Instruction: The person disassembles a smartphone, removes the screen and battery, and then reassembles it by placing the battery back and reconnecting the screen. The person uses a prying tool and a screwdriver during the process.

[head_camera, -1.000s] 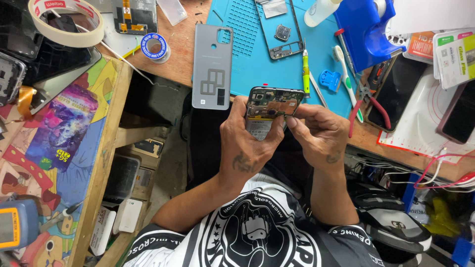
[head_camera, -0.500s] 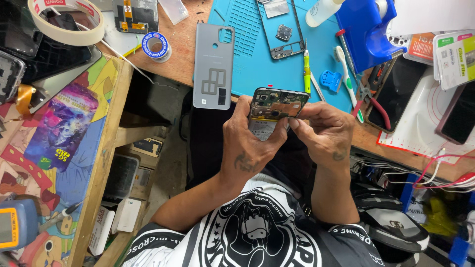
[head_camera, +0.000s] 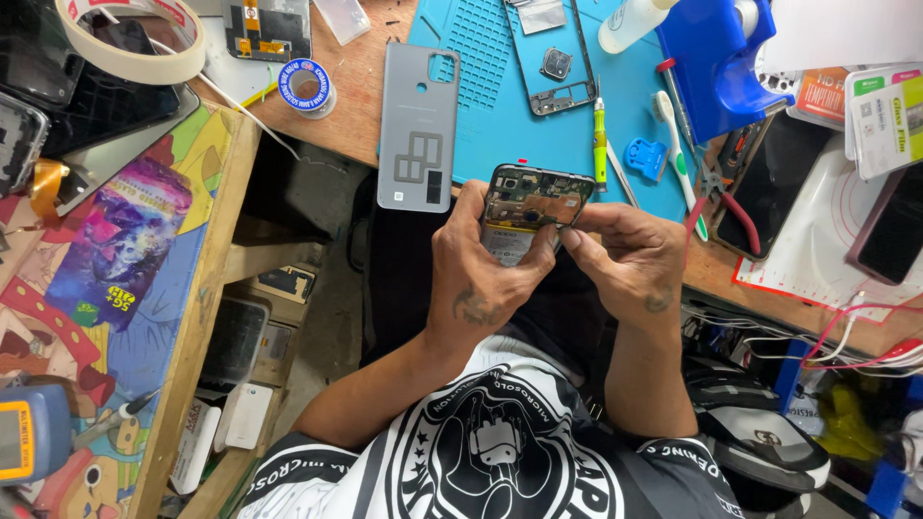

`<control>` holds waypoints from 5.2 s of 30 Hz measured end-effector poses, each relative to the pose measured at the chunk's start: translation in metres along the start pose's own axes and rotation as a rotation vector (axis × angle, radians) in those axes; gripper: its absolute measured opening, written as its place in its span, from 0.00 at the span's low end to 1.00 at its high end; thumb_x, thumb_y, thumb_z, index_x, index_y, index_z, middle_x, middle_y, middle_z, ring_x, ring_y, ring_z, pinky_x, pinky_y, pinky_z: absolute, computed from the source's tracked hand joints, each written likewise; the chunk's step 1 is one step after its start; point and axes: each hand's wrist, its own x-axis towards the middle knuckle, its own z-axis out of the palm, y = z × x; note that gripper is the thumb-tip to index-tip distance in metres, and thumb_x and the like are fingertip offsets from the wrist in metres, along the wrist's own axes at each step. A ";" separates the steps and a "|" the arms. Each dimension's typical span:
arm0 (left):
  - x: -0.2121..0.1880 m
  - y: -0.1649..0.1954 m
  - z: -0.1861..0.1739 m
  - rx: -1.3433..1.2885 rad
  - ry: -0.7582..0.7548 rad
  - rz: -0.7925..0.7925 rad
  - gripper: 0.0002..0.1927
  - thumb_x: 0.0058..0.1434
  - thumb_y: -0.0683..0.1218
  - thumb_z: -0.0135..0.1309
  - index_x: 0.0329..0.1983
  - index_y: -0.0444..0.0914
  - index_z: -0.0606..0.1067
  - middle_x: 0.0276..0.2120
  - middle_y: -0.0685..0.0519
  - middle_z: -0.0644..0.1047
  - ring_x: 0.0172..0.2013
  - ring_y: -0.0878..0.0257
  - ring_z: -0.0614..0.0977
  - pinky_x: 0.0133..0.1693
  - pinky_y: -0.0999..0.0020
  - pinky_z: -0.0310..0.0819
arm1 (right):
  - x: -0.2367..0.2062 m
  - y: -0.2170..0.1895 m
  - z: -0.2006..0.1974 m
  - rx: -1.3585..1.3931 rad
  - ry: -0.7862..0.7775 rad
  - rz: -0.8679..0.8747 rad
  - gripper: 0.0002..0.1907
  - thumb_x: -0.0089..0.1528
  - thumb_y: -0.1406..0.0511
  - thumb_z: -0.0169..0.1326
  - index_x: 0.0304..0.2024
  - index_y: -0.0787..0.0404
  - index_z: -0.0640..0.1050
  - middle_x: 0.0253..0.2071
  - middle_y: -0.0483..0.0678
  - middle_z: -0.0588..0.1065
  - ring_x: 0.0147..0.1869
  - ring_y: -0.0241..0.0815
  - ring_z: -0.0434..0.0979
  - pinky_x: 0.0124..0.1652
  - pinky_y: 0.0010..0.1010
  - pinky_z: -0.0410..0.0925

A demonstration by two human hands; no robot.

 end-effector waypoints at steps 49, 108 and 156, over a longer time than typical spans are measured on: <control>0.003 -0.041 -0.010 -0.333 -0.182 -0.302 0.10 0.71 0.42 0.53 0.47 0.28 0.76 0.32 0.51 0.81 0.31 0.73 0.79 0.33 0.76 0.76 | 0.024 0.053 -0.010 0.451 0.005 0.197 0.10 0.67 0.73 0.59 0.49 0.74 0.77 0.44 0.56 0.80 0.44 0.39 0.82 0.48 0.31 0.76; 0.016 -0.060 -0.046 -0.460 0.087 -0.109 0.15 0.71 0.46 0.54 0.53 0.30 0.69 0.44 0.48 0.80 0.43 0.68 0.81 0.46 0.71 0.78 | 0.062 -0.019 0.006 -0.864 0.212 -0.431 0.04 0.69 0.71 0.64 0.39 0.66 0.82 0.37 0.49 0.78 0.36 0.35 0.78 0.42 0.26 0.71; 0.035 -0.078 0.008 -0.413 -0.013 -0.054 0.20 0.79 0.55 0.37 0.47 0.35 0.71 0.31 0.58 0.71 0.35 0.71 0.72 0.40 0.74 0.71 | 0.007 0.060 -0.046 0.413 0.031 0.280 0.07 0.72 0.70 0.53 0.45 0.72 0.79 0.40 0.53 0.79 0.37 0.36 0.73 0.40 0.28 0.69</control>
